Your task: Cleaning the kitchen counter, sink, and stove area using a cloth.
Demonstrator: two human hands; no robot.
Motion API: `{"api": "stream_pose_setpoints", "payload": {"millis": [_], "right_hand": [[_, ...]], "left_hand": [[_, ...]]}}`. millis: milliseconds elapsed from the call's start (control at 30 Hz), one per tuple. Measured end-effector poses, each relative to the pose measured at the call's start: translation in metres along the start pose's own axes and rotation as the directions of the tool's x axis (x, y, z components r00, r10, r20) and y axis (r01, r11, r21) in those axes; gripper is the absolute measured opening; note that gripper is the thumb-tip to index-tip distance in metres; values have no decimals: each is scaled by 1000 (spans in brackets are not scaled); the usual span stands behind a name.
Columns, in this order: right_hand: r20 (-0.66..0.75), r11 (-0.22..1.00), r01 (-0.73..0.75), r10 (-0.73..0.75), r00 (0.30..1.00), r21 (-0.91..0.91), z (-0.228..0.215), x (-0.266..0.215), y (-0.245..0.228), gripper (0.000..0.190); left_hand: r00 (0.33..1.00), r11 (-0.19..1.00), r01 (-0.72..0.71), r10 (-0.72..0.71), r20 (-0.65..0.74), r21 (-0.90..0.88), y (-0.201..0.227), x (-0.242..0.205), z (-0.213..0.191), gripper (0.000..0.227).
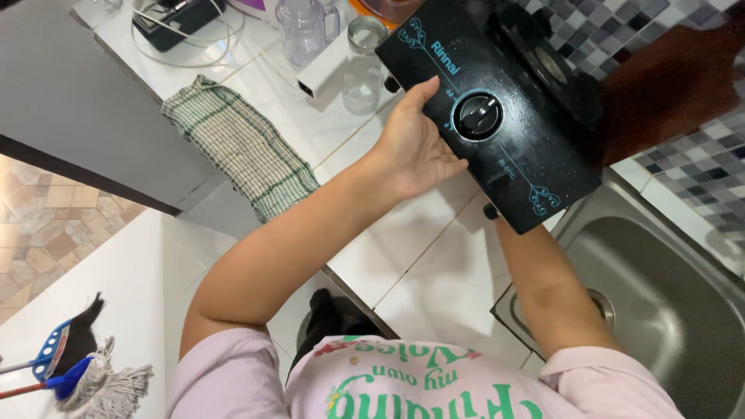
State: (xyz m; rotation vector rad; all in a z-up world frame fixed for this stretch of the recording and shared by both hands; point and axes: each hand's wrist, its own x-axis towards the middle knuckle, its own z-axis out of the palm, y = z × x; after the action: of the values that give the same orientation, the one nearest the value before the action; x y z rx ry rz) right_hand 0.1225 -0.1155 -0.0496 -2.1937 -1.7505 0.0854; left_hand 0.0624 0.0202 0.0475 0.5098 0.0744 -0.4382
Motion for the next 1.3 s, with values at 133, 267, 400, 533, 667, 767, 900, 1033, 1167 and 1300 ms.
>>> {"api": "stream_pose_setpoints", "payload": {"millis": [133,267,400,533,667,767,900,1033,1167,1300], "right_hand": [[-24,1000,-17,17,1000,11,-9,40,-3,91],[-38,999,-41,43,998,31,2,82,-24,90],[-53,995,-86,89,995,47,35,108,-41,89],[-78,992,-111,115,990,54,64,106,-29,88],[-85,988,-136,142,986,73,89,104,-18,87],[-95,987,-144,151,984,70,102,99,-11,86],[-91,982,-179,185,979,67,114,66,-4,85],[-81,971,-227,233,969,72,114,18,0,84],[-74,980,-198,200,977,32,95,-35,-20,85],[-107,982,-186,187,976,24,72,-108,19,85]], "left_hand": [[999,1000,17,-17,-29,1,1,3,1,103],[1000,1000,18,-19,-12,-24,3,5,-2,105],[996,1000,4,-4,88,3,5,5,0,105],[999,1000,24,-24,37,-11,8,1,2,105],[997,997,62,-64,-50,-53,9,-1,10,107],[998,999,48,-49,-46,-10,12,0,9,108],[999,999,30,-29,-29,14,12,4,9,107],[994,999,-24,27,-104,33,12,-1,18,106],[1000,999,-12,11,21,52,12,6,6,107],[999,1000,2,0,-40,31,14,1,12,104]]}}
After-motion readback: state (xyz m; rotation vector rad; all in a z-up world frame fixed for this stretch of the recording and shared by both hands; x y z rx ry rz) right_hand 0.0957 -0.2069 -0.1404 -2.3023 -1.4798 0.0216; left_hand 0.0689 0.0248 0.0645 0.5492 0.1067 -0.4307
